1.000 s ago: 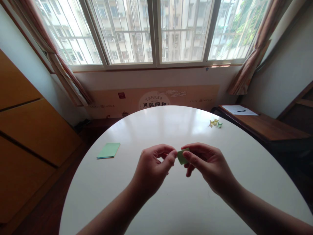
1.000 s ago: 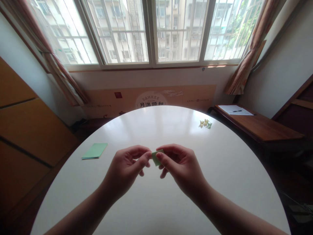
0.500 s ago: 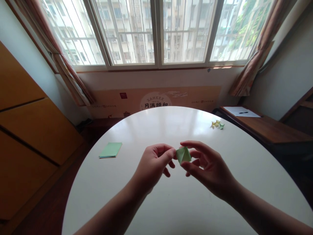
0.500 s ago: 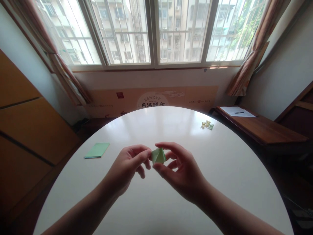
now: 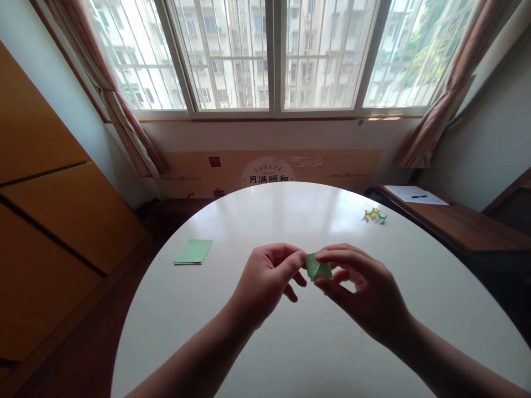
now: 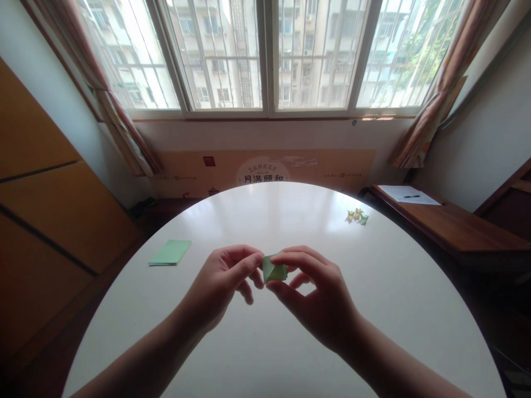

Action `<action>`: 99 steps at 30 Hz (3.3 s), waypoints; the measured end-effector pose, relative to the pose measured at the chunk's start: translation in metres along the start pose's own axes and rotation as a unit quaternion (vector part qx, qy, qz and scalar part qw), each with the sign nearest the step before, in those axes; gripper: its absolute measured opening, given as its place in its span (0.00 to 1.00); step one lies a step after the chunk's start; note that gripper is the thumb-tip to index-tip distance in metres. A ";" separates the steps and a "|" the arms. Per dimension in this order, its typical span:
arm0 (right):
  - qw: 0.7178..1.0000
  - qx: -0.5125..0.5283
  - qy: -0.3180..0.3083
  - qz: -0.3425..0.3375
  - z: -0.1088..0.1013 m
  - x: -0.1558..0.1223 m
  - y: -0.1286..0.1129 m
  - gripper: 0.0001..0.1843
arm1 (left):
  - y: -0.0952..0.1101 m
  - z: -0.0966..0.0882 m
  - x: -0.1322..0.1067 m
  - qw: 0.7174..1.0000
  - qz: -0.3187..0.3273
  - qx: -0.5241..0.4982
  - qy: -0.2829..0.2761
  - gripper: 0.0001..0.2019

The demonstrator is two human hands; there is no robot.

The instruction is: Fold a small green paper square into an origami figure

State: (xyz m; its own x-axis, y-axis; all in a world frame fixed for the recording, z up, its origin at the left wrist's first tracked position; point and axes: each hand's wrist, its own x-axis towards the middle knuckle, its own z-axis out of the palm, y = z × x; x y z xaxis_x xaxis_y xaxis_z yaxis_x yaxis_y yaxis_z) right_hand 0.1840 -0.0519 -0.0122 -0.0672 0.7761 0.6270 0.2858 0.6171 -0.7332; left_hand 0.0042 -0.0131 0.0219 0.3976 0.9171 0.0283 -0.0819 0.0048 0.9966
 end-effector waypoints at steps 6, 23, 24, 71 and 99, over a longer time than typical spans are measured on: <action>0.999 -0.008 0.012 -0.029 0.001 0.000 0.000 0.15 | 0.000 -0.001 -0.002 0.999 0.032 -0.037 -0.005 0.09; 0.996 -0.032 0.029 -0.082 0.003 0.003 -0.002 0.15 | -0.001 -0.001 -0.004 0.997 0.042 -0.061 -0.010 0.08; 0.996 -0.032 0.028 -0.083 0.003 0.002 -0.002 0.15 | -0.001 -0.001 -0.004 0.997 0.043 -0.061 -0.012 0.08; 0.966 0.173 0.022 0.190 0.004 0.004 0.001 0.10 | -0.004 -0.004 -0.001 0.969 0.087 0.231 0.024 0.09; 0.975 0.121 -0.042 0.184 0.006 0.001 0.008 0.11 | 0.001 -0.005 -0.002 0.927 0.182 0.328 -0.007 0.06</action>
State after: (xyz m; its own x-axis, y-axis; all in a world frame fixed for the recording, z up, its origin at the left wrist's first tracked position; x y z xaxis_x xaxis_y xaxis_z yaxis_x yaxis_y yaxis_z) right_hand 0.1808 -0.0455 -0.0196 -0.0838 0.9521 0.2940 0.0719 0.3000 -0.9512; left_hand -0.0010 -0.0126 0.0223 0.4649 0.8048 0.3690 0.3574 -0.5519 0.7534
